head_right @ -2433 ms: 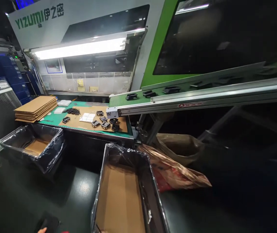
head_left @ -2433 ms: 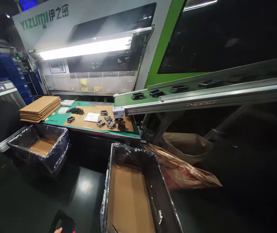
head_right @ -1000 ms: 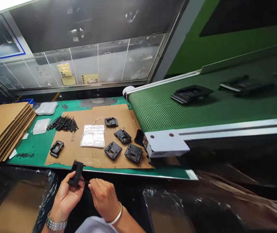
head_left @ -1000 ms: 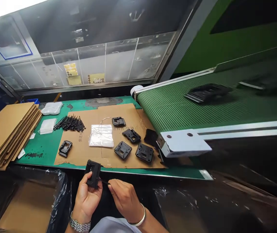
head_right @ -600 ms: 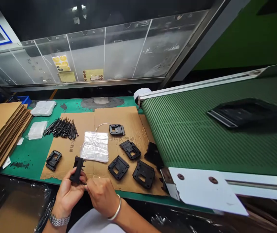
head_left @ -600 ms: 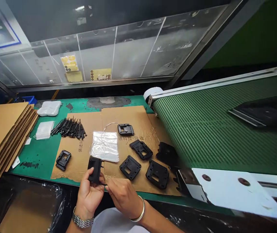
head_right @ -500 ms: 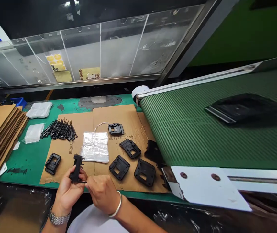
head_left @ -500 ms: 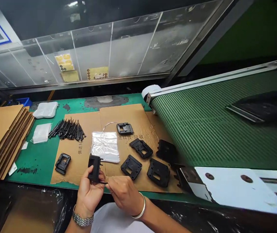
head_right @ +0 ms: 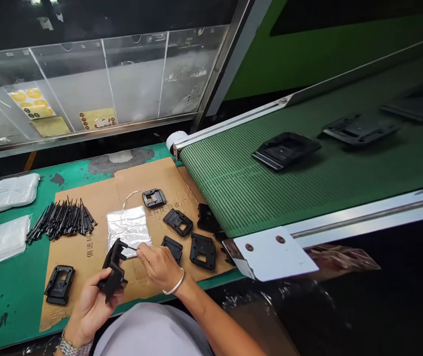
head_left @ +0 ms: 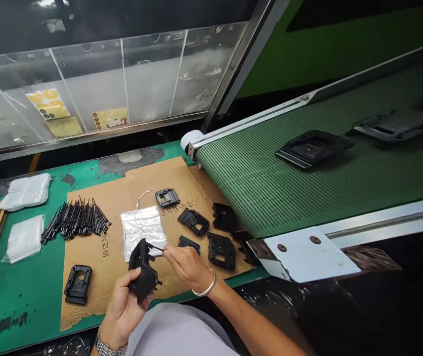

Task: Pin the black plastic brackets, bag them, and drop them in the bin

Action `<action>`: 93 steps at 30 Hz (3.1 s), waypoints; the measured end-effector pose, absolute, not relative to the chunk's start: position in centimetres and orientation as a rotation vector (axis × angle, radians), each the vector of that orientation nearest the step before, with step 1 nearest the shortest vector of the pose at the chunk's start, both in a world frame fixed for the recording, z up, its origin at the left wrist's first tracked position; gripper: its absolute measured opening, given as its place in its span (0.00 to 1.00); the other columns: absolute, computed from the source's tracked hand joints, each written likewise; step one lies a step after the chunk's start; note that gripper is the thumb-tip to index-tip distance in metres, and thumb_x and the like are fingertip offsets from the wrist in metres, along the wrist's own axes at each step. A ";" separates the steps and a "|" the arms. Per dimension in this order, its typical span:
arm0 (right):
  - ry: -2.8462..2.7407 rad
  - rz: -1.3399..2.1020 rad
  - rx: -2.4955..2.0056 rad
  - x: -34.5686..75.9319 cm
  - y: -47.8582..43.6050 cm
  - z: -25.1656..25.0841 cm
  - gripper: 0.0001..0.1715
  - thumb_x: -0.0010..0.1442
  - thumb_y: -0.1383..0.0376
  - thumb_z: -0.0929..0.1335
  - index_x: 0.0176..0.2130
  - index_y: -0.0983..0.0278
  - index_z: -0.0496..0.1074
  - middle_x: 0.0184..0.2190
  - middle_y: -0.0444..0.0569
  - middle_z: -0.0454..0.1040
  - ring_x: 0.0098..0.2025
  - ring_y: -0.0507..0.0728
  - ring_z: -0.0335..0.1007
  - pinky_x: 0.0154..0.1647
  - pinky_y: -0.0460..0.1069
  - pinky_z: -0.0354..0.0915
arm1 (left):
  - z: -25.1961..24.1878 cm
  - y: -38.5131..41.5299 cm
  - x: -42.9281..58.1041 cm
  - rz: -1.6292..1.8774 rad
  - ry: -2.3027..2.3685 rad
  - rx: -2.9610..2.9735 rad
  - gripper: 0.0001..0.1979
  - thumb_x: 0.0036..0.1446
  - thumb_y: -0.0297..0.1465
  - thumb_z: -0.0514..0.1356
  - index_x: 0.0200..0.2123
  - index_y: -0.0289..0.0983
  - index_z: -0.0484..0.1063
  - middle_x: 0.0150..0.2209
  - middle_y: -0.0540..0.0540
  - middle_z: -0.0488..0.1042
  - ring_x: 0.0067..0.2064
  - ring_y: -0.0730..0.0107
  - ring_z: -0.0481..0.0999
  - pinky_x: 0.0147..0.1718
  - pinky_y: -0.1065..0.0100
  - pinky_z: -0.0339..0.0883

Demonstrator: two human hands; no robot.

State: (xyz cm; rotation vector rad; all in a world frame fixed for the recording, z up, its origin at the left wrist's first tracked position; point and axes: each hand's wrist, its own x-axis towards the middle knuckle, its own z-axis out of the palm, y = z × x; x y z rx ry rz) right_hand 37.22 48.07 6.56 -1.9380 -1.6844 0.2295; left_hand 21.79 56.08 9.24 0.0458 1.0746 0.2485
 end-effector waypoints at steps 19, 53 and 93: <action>-1.818 0.132 -1.562 37.0 47.3 6.0 0.23 0.65 0.63 0.50 0.22 0.64 0.57 0.16 0.41 0.57 0.19 0.49 0.50 0.22 0.47 0.45 | 6.4 55.7 22.1 0.378 1.012 0.268 0.07 0.40 0.21 0.58 0.25 0.34 0.63 0.21 0.52 0.67 0.19 0.79 0.65 0.15 0.77 0.59; -1.695 0.281 -1.635 37.5 47.3 7.2 0.20 0.65 0.63 0.52 0.23 0.64 0.57 0.16 0.40 0.57 0.18 0.48 0.51 0.21 0.46 0.44 | 7.5 52.4 22.0 0.515 0.932 0.405 0.27 0.31 0.25 0.67 0.41 0.40 0.72 0.28 0.49 0.74 0.25 0.76 0.70 0.24 0.75 0.66; -1.621 0.097 -1.495 34.2 47.0 7.8 0.22 0.63 0.55 0.56 0.24 0.65 0.60 0.17 0.43 0.61 0.20 0.50 0.57 0.21 0.46 0.50 | 7.4 54.6 23.8 0.597 0.844 0.237 0.15 0.53 0.37 0.57 0.42 0.37 0.71 0.30 0.46 0.75 0.35 0.69 0.74 0.37 0.67 0.68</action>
